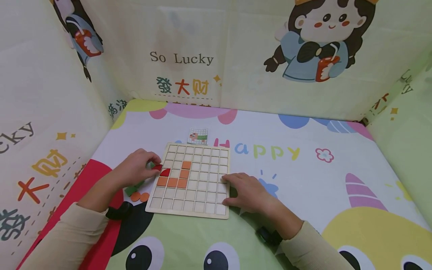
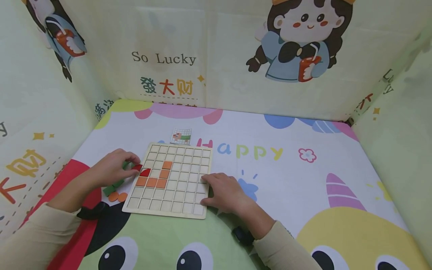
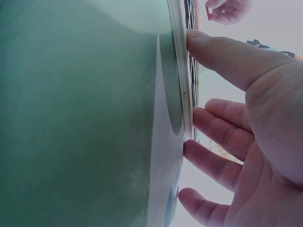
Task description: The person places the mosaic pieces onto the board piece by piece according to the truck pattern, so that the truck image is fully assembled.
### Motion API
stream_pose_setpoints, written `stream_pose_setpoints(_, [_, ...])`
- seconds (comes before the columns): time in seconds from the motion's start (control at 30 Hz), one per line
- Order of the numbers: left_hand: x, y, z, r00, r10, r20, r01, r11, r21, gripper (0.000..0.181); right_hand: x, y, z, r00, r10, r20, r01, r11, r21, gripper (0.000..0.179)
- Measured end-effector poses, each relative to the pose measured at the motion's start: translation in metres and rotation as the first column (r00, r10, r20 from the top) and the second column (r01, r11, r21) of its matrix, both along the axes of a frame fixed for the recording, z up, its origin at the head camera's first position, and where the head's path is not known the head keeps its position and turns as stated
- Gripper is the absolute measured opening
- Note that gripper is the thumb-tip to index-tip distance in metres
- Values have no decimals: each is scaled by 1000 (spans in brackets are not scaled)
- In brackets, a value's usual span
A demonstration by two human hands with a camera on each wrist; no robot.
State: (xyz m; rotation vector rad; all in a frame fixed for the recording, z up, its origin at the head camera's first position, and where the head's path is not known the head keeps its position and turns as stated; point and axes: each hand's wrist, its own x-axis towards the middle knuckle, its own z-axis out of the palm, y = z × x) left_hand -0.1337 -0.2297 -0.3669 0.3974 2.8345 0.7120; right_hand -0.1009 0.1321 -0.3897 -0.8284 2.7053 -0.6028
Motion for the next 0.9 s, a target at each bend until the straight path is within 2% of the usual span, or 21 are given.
stream_pose_setpoints(0.23, [-7,13,2,1000,6,10,-6,1000,12,34,0,0,1,1000,-2,-1,2,1000,-1,66])
stream_pose_setpoints(0.43, [-14,24,-2,1000,-24,2,23,999,39,25,0,1,0,1000,3,-13,-3,1000,-5,67])
stream_pose_setpoints(0.7, [-23,38,-7,1000,-17,-5,17,1000,-8,26,0,0,-1,1000,2,-12,-2,1000,0,68])
stream_pose_setpoints(0.9, [-27,45,-11,1000,1,22,-1,1000,-19,26,0,0,-1,1000,-1,-15,1,1000,0,67])
